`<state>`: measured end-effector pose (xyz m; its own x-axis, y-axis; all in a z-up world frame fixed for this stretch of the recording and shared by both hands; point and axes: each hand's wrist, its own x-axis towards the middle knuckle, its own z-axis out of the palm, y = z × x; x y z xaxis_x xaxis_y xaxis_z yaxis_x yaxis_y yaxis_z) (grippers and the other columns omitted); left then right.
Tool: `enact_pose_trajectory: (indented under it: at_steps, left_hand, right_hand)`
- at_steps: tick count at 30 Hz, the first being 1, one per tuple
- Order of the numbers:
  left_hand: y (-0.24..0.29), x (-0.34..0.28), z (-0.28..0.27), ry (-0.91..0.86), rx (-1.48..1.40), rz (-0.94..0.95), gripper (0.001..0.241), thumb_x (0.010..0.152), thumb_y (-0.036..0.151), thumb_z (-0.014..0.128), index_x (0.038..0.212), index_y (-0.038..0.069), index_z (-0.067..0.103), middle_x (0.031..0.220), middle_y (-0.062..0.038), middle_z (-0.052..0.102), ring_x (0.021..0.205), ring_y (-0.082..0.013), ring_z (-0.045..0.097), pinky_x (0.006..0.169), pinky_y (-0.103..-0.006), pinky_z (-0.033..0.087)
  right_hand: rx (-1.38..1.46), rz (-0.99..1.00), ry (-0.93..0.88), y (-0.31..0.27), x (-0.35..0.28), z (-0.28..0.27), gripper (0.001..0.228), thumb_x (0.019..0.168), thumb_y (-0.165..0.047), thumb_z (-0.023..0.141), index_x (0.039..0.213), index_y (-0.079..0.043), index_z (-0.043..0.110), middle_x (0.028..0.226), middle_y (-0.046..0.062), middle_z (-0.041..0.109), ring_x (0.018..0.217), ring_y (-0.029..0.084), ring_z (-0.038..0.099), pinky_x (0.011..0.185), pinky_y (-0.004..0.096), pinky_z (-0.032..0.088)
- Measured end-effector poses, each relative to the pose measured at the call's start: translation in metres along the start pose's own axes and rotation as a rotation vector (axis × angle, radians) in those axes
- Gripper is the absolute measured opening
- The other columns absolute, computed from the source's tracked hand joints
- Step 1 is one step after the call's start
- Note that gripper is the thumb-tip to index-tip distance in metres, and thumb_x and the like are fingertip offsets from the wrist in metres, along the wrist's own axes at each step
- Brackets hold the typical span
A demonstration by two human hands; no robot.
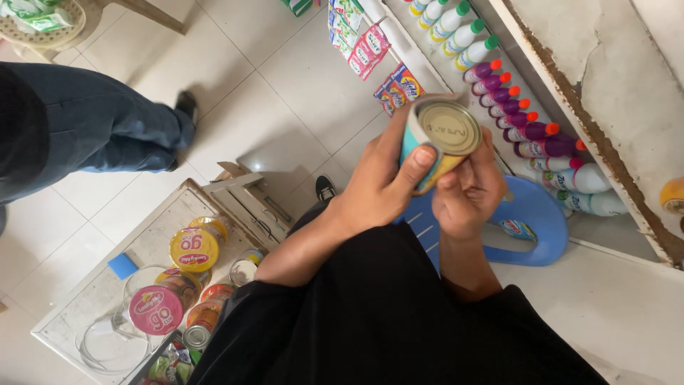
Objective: Picking up canned food from a grocery shelf and wiping them clean with a cloth.
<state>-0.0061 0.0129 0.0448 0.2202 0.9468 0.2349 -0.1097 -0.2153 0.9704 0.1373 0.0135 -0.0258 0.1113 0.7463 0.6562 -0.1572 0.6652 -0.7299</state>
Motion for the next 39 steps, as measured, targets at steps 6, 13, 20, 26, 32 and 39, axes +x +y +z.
enact_pose_trajectory:
  at_steps: [6,13,20,26,32,39]
  left_hand:
    - [-0.001,-0.003,-0.009,0.092,0.048,0.079,0.061,0.109,0.042,0.050,0.156,0.008,0.034,0.127,-0.034,0.064,0.120,-0.0557,0.065,0.102,-0.0648,0.052]
    - [-0.006,-0.004,-0.007,0.071,0.028,0.161,0.061,0.107,0.042,0.056,0.156,0.008,0.040,0.141,-0.021,0.063,0.133,-0.0436,0.063,0.114,-0.0576,0.049]
    - [-0.018,0.007,0.000,0.002,-0.150,0.124,0.064,0.103,0.044,0.060,0.153,0.006,0.045,0.130,-0.017,0.069,0.126,-0.0307,0.066,0.113,-0.0540,0.049]
    - [-0.020,0.016,0.008,0.039,-0.177,0.119,0.071,0.098,0.049,0.067,0.152,0.006,0.047,0.131,-0.017,0.070,0.124,-0.0283,0.067,0.112,-0.0527,0.050]
    - [-0.017,0.031,0.016,0.075,-0.185,0.094,0.066,0.104,0.047,0.059,0.152,0.004,0.046,0.124,-0.019,0.070,0.121,-0.0263,0.064,0.113,-0.0577,0.046]
    - [-0.018,0.059,0.036,0.151,-0.164,0.134,0.067,0.106,0.051,0.056,0.155,0.007,0.043,0.126,-0.018,0.070,0.124,-0.0233,0.060,0.118,-0.0553,0.042]
  right_hand:
    - [-0.226,0.002,-0.048,-0.005,-0.006,0.018,0.049,0.109,-0.019,0.054,0.144,0.014,0.044,0.128,0.022,0.052,0.116,0.027,0.052,0.106,0.048,0.041]
    - [-0.037,0.190,-0.022,-0.016,-0.012,0.012,0.060,0.092,-0.006,0.075,0.140,0.015,0.045,0.125,0.026,0.060,0.118,0.026,0.058,0.101,0.052,0.049]
    - [0.204,0.211,0.009,-0.004,-0.007,-0.017,0.076,0.073,0.000,0.089,0.135,0.012,0.047,0.115,0.028,0.066,0.111,0.026,0.066,0.100,0.047,0.053]
    - [0.287,0.346,-0.021,0.014,0.000,-0.036,0.086,0.059,-0.007,0.099,0.128,0.005,0.049,0.109,0.020,0.067,0.107,0.021,0.067,0.097,0.039,0.053]
    - [0.437,0.422,0.006,0.022,0.023,-0.039,0.089,0.053,-0.003,0.099,0.125,0.005,0.048,0.107,0.019,0.064,0.104,0.025,0.068,0.096,0.037,0.053]
    - [0.520,0.507,-0.023,0.039,0.049,-0.063,0.084,0.055,-0.007,0.099,0.122,0.003,0.050,0.105,0.017,0.065,0.099,0.024,0.071,0.093,0.033,0.056]
